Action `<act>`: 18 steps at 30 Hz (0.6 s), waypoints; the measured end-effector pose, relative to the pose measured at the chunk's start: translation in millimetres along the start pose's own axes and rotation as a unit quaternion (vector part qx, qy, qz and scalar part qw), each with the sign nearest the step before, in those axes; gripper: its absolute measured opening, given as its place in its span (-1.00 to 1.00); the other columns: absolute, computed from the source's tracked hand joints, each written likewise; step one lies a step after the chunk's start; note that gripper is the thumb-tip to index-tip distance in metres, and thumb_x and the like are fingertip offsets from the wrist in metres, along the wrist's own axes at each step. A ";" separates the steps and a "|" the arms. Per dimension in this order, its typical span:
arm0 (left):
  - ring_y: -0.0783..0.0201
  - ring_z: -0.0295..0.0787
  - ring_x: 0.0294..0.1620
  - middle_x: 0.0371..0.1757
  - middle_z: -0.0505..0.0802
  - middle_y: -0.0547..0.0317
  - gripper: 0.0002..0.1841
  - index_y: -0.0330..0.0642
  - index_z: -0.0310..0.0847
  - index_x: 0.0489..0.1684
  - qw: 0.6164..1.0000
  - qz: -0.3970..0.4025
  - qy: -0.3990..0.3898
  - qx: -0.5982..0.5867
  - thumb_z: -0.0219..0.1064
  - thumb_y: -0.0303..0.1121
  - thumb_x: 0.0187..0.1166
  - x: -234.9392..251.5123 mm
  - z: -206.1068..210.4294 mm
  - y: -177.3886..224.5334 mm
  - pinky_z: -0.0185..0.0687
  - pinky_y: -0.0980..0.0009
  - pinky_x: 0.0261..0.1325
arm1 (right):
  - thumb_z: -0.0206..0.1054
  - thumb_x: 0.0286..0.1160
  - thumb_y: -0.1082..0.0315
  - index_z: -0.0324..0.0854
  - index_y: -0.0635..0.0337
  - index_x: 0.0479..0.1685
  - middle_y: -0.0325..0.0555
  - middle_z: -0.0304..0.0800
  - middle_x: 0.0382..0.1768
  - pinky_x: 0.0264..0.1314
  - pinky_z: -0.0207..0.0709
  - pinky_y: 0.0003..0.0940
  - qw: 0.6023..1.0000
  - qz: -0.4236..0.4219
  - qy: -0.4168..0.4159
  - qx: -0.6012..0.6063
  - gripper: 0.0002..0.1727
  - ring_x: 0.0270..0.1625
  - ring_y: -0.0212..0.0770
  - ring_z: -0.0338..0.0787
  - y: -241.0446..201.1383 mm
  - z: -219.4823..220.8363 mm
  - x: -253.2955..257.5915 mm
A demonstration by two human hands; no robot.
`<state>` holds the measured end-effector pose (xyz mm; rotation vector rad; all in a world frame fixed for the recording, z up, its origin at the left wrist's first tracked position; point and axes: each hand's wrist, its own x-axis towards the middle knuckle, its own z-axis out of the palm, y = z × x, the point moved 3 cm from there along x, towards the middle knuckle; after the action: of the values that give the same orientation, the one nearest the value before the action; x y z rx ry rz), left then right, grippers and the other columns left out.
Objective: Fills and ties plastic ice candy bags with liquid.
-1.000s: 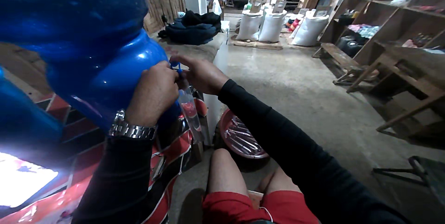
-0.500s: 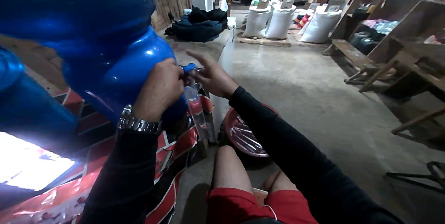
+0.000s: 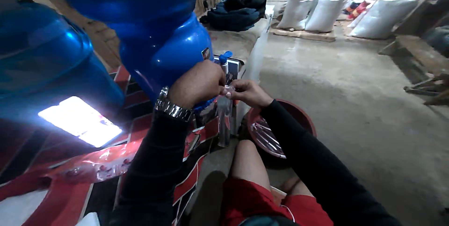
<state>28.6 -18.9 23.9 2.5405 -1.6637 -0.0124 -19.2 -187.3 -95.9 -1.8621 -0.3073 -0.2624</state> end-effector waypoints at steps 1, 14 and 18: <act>0.20 0.80 -0.24 -0.34 0.87 0.22 -0.82 0.00 0.88 -0.40 1.000 -0.013 -0.006 -0.001 0.52 -0.16 0.54 -1.8 -1.6 0.8 0.72 0.01 -0.07 | 0.48 0.55 0.35 0.80 0.32 -0.05 -0.06 0.87 -0.06 -0.07 0.80 -0.32 1.000 -0.016 0.003 0.006 -0.80 -0.18 -0.29 0.84 -2.4 1.0 -3.3; 0.34 0.79 -0.51 -0.44 0.87 0.26 -0.83 0.02 0.83 -0.03 0.988 0.042 0.015 -0.147 0.57 -0.29 0.49 11.3 10.1 14.2 0.82 0.21 -0.32 | 0.43 0.60 0.23 0.85 0.21 -0.11 -0.16 0.83 -0.16 -0.13 0.69 -0.40 0.985 -0.038 0.134 -0.101 -0.78 -0.22 -0.38 0.75 -38.5 -13.9 -67.1; 0.29 0.81 -0.43 -0.37 0.89 0.27 -0.87 0.08 0.86 -0.02 0.990 0.057 0.022 -0.129 0.50 -0.30 0.56 23.3 25.0 21.4 0.81 0.07 -0.22 | 0.45 0.58 0.25 0.87 0.19 -0.11 -0.15 0.78 -0.20 -0.17 0.69 -0.33 0.977 -0.003 0.162 -0.135 -0.80 -0.25 -0.33 0.73 -37.1 -20.5 -83.2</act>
<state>16.8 -50.7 2.2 2.2411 -1.6671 -0.1516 -110.5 -202.6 -84.1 -2.0454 -0.0544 -0.6307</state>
